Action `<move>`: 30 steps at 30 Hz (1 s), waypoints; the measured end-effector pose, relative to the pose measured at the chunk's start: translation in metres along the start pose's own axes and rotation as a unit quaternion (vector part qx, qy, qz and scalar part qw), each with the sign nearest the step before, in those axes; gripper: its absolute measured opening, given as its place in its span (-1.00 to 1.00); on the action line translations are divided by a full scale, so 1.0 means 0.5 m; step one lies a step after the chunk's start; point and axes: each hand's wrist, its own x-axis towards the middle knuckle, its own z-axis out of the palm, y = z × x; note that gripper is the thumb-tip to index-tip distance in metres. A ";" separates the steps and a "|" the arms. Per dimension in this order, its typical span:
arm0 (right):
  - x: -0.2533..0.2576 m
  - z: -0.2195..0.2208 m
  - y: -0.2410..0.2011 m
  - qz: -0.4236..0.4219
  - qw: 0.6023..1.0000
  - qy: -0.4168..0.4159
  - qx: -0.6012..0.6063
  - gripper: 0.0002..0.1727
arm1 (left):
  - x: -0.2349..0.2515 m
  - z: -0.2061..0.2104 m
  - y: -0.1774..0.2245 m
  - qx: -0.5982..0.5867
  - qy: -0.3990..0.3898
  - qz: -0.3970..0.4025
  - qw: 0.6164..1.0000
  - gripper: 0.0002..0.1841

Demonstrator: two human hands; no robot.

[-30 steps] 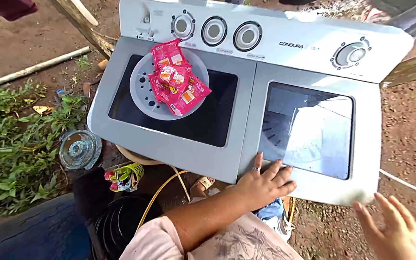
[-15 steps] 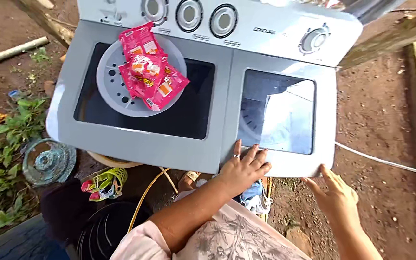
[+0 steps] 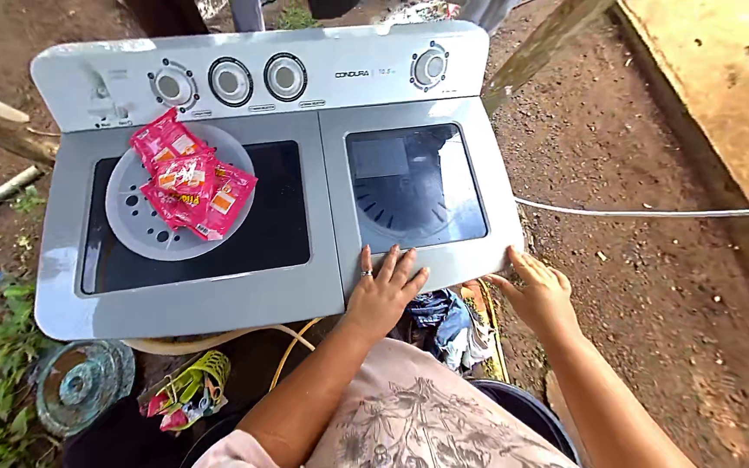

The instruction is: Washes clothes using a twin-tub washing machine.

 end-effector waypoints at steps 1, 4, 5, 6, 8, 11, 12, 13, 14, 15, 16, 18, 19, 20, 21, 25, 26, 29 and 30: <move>0.000 0.001 0.001 0.003 1.000 0.000 0.004 -0.17 | 0.000 -0.001 0.001 0.003 -0.002 -0.001 1.000 -0.34; -0.001 0.005 0.004 0.006 1.000 0.008 0.013 -0.16 | 0.000 0.003 0.003 0.017 -0.002 -0.001 1.000 -0.38; -0.001 0.008 0.006 0.006 1.000 0.011 0.014 -0.15 | 0.000 0.005 0.003 0.021 -0.002 -0.002 1.000 -0.38; -0.001 0.009 0.006 0.006 1.000 0.011 0.015 -0.14 | 0.001 0.005 0.004 0.021 0.000 -0.002 1.000 -0.38; -0.001 0.010 0.006 0.011 1.000 0.004 0.015 -0.12 | 0.002 0.006 0.004 0.019 0.003 -0.003 1.000 -0.39; -0.002 0.016 0.009 0.010 1.000 0.006 0.019 -0.11 | 0.001 0.008 0.006 0.033 0.003 -0.005 0.999 -0.38; -0.002 0.017 0.010 0.011 1.000 0.007 0.022 -0.11 | 0.001 0.009 0.006 0.037 0.007 -0.003 0.999 -0.39; -0.002 0.018 0.011 0.012 1.000 0.006 0.023 -0.11 | 0.000 0.011 0.006 0.044 0.007 -0.001 0.999 -0.39; -0.002 0.018 0.012 0.012 1.000 0.005 0.026 -0.10 | 0.000 0.012 0.006 0.050 0.006 0.001 0.999 -0.40; -0.002 0.018 0.012 0.015 1.000 0.002 0.028 -0.10 | 0.000 0.012 0.006 0.056 0.004 0.001 0.998 -0.40; -0.001 0.018 0.013 0.018 0.999 -0.002 0.029 -0.10 | 0.000 0.014 0.006 0.061 0.004 0.002 0.998 -0.41; 0.000 0.020 0.014 0.026 0.999 -0.008 0.029 -0.08 | -0.001 0.015 0.006 0.063 0.001 0.000 0.998 -0.42; 0.000 0.021 0.014 0.027 0.999 -0.007 0.031 -0.08 | -0.001 0.015 0.007 0.063 -0.001 -0.002 0.998 -0.42; -0.001 0.021 0.014 0.028 0.999 -0.005 0.034 -0.08 | -0.001 0.014 0.007 0.062 -0.004 -0.003 0.998 -0.42; -0.001 0.021 0.014 0.029 0.999 -0.006 0.034 -0.08 | -0.001 0.013 0.008 0.062 -0.005 -0.003 0.998 -0.43; -0.001 0.020 0.013 0.029 0.999 -0.007 0.035 -0.08 | 0.002 0.012 0.007 0.065 -0.013 -0.002 0.998 -0.42; -0.001 0.021 0.013 0.026 0.999 -0.004 0.035 -0.08 | 0.002 0.012 0.007 0.067 -0.013 -0.002 0.998 -0.42; -0.002 0.025 0.015 0.019 0.999 0.010 0.036 -0.08 | 0.001 0.015 0.007 0.073 -0.005 0.000 0.997 -0.42; -0.003 0.025 0.016 0.018 0.999 0.013 0.037 -0.08 | 0.001 0.015 0.007 0.076 -0.006 0.000 0.997 -0.42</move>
